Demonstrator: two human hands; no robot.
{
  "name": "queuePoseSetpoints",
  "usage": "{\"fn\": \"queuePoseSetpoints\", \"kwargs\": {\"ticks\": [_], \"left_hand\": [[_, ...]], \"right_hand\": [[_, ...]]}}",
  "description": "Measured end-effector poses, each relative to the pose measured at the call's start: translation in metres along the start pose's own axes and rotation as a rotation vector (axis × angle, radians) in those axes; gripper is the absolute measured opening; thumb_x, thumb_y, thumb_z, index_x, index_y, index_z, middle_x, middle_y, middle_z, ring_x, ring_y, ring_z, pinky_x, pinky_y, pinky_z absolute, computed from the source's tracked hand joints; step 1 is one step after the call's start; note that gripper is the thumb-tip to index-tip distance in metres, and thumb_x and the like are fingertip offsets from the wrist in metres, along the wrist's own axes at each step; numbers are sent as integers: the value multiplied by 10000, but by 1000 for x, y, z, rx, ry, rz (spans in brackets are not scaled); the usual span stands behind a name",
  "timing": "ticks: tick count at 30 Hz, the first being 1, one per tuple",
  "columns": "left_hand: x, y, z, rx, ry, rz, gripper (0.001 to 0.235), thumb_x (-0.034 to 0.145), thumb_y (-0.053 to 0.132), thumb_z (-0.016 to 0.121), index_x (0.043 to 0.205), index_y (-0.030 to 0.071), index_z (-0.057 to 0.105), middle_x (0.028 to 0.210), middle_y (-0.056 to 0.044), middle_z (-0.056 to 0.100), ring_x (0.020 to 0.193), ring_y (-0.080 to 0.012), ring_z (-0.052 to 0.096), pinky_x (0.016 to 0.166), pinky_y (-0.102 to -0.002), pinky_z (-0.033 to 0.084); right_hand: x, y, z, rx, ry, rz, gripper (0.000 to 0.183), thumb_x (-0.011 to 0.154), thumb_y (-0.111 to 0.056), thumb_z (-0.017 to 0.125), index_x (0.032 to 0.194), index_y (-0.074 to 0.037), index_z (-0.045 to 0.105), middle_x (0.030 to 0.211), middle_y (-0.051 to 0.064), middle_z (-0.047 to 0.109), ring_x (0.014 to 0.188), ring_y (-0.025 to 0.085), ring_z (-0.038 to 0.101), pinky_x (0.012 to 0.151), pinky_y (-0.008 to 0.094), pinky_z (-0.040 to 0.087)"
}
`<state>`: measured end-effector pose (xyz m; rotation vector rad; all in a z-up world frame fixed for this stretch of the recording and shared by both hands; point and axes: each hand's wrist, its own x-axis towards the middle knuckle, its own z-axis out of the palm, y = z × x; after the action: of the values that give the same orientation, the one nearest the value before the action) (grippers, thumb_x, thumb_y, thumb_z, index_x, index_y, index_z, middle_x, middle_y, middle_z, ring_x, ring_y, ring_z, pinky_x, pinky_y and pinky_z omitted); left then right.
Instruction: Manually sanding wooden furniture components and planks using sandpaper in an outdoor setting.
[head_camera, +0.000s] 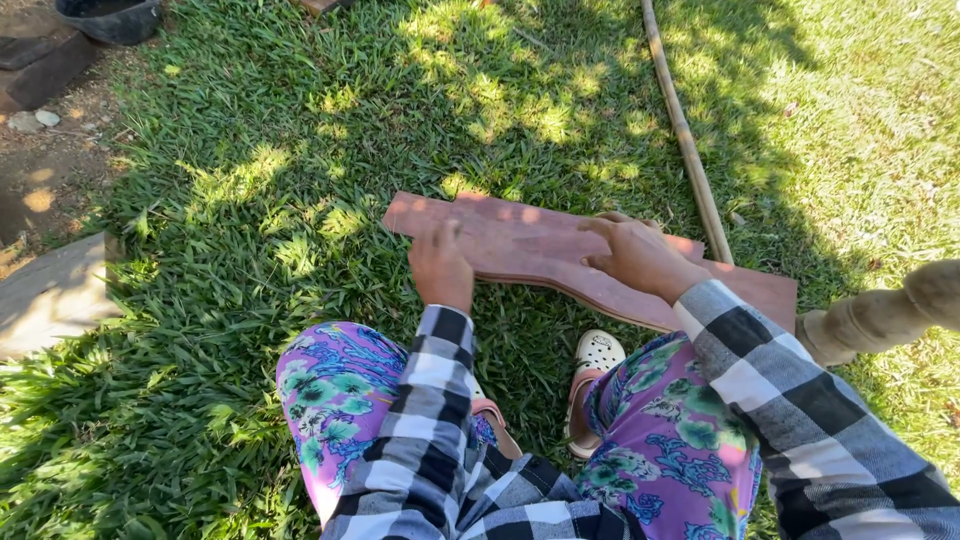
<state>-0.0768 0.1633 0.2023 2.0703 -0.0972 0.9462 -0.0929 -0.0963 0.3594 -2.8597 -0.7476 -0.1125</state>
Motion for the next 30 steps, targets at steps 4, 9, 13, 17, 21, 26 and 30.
{"fn": "queuePoseSetpoints", "kwargs": {"ticks": [4, 9, 13, 17, 21, 26, 30], "left_hand": [[-4, -39, 14, -546, -44, -470, 430, 772, -105, 756, 1152, 26, 603, 1061, -89, 683, 863, -197, 683, 738, -351, 591], [-11, -4, 23, -1282, -216, -1002, 389, 851, -38, 733, 1206, 42, 594, 1041, -100, 708, 765, -183, 707, 591, -316, 597], [-21, 8, 37, -1482, -286, -1083, 323, 891, -7, 732, 1170, 48, 579, 981, -110, 711, 726, -190, 710, 599, -322, 614], [-22, 22, 33, -1484, -360, -1104, 276, 893, 13, 719, 1131, 59, 587, 959, -88, 709, 715, -190, 718, 587, -315, 610], [-14, 42, 14, -1553, -409, -1057, 295, 959, 272, 659, 1124, 33, 607, 911, -92, 696, 738, -196, 732, 645, -333, 615], [-17, 53, 10, -1409, -515, -896, 446, 982, 433, 651, 1207, 48, 646, 963, -61, 730, 810, -146, 719, 704, -308, 581], [-16, 66, 7, -1389, -579, -803, 393, 989, 378, 687, 1153, 22, 657, 937, -85, 739, 820, -173, 737, 726, -313, 600]], "right_hand": [[5, 6, 3, -44, -98, 134, 529, 837, -378, 777, 1298, -147, 660, 1248, 138, 681, 954, 325, 732, 902, 496, 519], [14, 7, 16, 233, -177, 308, 559, 884, -375, 772, 1381, -171, 618, 1332, 76, 722, 1127, 265, 736, 1000, 422, 567], [8, -42, -12, 236, 146, -73, 886, 685, -261, 825, 1508, -148, 517, 1499, 200, 484, 1259, 375, 547, 982, 456, 512], [7, -34, 0, -44, 195, -360, 657, 675, -366, 868, 1296, -214, 714, 1444, 183, 588, 1278, 361, 542, 976, 526, 473], [10, -12, 11, 170, 23, 6, 201, 884, -290, 814, 1070, -213, 806, 1126, 37, 774, 993, 228, 724, 891, 402, 547], [15, 7, 21, 630, -89, 212, 232, 865, -205, 813, 1066, -92, 821, 848, -12, 799, 741, 72, 664, 705, 274, 556], [13, 4, 20, 782, -63, 318, 229, 847, -136, 823, 1016, -1, 750, 818, 7, 740, 722, 55, 641, 634, 255, 517]]}}
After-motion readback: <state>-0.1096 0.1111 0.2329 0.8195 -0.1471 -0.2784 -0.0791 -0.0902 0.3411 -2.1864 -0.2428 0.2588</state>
